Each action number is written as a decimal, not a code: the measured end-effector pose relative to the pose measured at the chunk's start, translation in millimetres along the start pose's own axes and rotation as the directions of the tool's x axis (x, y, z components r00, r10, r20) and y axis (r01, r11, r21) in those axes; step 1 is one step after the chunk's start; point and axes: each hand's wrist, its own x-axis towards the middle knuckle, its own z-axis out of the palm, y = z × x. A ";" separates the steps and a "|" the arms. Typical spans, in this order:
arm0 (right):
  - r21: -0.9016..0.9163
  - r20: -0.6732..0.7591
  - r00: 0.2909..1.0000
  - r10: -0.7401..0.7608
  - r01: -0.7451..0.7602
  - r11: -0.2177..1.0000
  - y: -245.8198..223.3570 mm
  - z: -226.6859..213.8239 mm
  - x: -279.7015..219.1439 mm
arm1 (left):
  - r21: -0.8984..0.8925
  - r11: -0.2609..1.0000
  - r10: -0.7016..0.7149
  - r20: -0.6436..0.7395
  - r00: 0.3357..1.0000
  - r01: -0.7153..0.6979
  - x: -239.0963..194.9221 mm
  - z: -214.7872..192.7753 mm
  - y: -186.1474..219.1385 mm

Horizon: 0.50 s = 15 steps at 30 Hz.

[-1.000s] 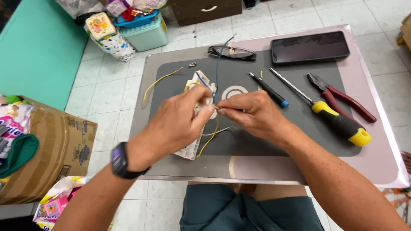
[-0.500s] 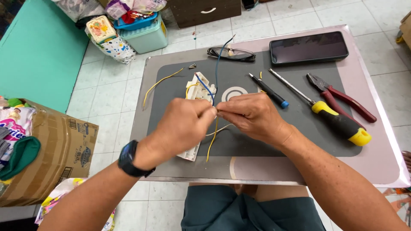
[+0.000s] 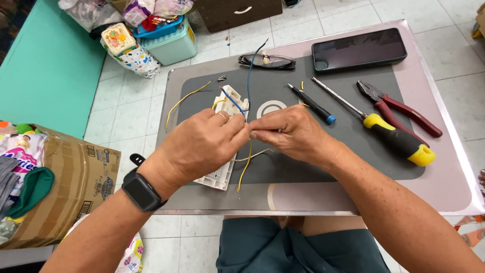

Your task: The person strips the insulation from yellow and blue wires using pliers and twists the exposed ends. They then use a screwdriver to loosen screws on a white electrical outlet, insert the wires into the terminals, and tighten the screws to secure the connections.

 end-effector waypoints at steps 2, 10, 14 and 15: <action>-0.003 0.008 1.000 0.006 -0.006 1.000 -0.9 1.0 -0.1 | -0.036 0.999 -0.007 0.036 0.999 0.008 -4.9 0.9 -0.9; -0.178 -0.026 0.990 -0.136 0.129 0.976 -9.1 3.2 0.8 | -0.499 0.718 -0.357 0.335 0.872 0.485 7.0 -2.1 -0.8; -0.088 -0.107 0.989 -0.105 0.096 0.991 -3.2 -2.0 1.0 | -0.638 0.074 -0.566 0.606 0.559 0.767 28.0 -13.5 0.2; -0.009 -0.131 0.990 -0.052 0.051 0.999 -2.0 -3.8 1.1 | -0.606 -0.133 -0.555 0.701 0.447 0.784 34.1 -19.1 1.5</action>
